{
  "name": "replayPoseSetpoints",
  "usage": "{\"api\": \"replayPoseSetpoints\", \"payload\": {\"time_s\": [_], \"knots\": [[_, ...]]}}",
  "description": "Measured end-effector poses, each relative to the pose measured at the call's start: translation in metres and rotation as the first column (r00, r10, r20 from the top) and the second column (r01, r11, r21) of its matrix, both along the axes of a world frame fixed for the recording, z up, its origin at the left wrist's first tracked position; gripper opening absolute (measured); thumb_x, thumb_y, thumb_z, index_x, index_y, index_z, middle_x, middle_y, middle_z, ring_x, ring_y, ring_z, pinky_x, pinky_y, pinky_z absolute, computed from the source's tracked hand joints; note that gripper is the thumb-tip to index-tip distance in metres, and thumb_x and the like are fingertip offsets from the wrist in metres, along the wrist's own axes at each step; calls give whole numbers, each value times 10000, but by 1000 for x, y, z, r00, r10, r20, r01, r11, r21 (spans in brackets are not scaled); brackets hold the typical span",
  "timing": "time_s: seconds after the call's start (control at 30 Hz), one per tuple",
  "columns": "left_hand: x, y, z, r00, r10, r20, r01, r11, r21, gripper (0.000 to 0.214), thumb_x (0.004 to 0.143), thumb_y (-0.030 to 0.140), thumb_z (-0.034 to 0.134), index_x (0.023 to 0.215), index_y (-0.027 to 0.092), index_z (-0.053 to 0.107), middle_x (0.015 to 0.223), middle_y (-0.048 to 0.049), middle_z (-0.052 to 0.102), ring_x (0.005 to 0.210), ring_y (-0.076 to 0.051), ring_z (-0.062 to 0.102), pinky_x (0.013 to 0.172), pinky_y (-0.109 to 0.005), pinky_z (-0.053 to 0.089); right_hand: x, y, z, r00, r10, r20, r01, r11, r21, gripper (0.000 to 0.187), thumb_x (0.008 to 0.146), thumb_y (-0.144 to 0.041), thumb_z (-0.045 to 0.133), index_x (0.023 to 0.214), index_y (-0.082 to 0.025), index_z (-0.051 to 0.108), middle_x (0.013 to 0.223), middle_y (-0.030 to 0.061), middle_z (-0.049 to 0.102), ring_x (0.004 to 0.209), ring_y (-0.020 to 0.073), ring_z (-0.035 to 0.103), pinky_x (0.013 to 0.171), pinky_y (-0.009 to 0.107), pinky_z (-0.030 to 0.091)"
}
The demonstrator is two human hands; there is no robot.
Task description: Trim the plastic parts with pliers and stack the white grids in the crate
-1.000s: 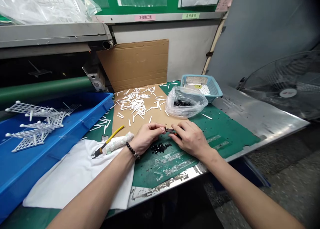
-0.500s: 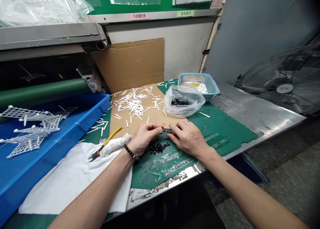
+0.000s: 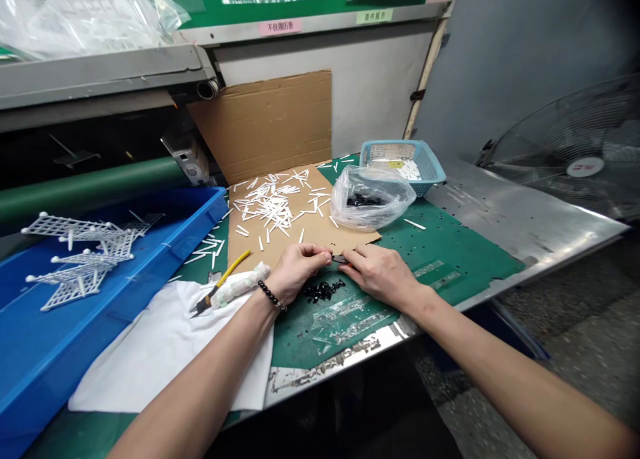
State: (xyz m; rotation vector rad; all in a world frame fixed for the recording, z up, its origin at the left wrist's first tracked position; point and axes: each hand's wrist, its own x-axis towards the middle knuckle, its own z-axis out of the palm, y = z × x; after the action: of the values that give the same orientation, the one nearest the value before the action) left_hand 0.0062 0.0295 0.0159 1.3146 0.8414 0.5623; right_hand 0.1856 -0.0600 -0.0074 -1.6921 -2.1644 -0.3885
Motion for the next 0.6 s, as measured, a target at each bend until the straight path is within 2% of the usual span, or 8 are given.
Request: {"api": "replayPoseSetpoints", "payload": {"time_s": [0.1,0.23,0.3,0.4,0.47,0.5,0.57,0.6], "knots": [[-2,1,2,999,-19,36,21,998,-55,298,625,321,809,802,110,696,719,-21,638,579,-64,461,538,-220,307,-1,0,-1,1000,-4,-11,5,999,33,263,970,-401,486,895,-190,624,767,40,584,704,174,524,613,283,310],[-7,3,7,988,-46,147,75,976,-204,320,654,227,775,939,108,693,727,-14,612,573,-54,435,532,-206,314,1,0,-1,997,-57,-53,62,991,116,311,981,-417,452,932,-171,635,791,58,595,713,183,533,641,285,337],[-10,5,10,976,-52,213,112,953,-282,234,669,187,727,883,104,678,714,-8,580,563,-49,418,530,-193,327,1,0,0,994,-63,-88,75,988,138,309,982,-413,451,958,-167,636,809,67,603,744,192,543,665,285,353],[-12,5,14,960,-67,273,165,921,-354,120,682,224,659,709,125,596,712,-14,555,544,-53,403,520,-190,333,2,1,1,990,-55,-128,74,987,141,283,978,-394,466,978,-168,636,833,72,610,796,203,555,705,288,376],[-11,2,15,969,-109,223,174,939,-297,177,703,288,643,662,147,544,659,3,521,510,-56,368,489,-198,295,1,1,1,986,-60,-154,81,987,138,275,978,-388,471,984,-169,637,842,73,610,827,207,564,727,288,387],[-10,0,15,978,-140,153,172,960,-219,203,715,318,644,661,154,538,626,18,497,496,-59,351,479,-203,272,1,2,1,984,-65,-166,88,987,138,272,978,-386,471,987,-171,637,847,74,610,840,207,568,737,288,391],[-8,-6,14,980,-190,-61,191,981,27,228,733,366,649,680,159,570,579,35,467,493,-71,343,481,-216,249,1,2,1,980,-72,-183,98,986,136,268,979,-383,469,990,-175,639,853,75,612,858,208,574,754,289,396],[-6,-8,13,964,-189,-187,220,962,163,228,739,384,647,705,162,603,565,37,465,497,-80,350,488,-225,250,1,2,1,979,-75,-189,102,986,133,265,979,-379,468,992,-177,639,857,75,613,864,208,576,762,289,398]]}}
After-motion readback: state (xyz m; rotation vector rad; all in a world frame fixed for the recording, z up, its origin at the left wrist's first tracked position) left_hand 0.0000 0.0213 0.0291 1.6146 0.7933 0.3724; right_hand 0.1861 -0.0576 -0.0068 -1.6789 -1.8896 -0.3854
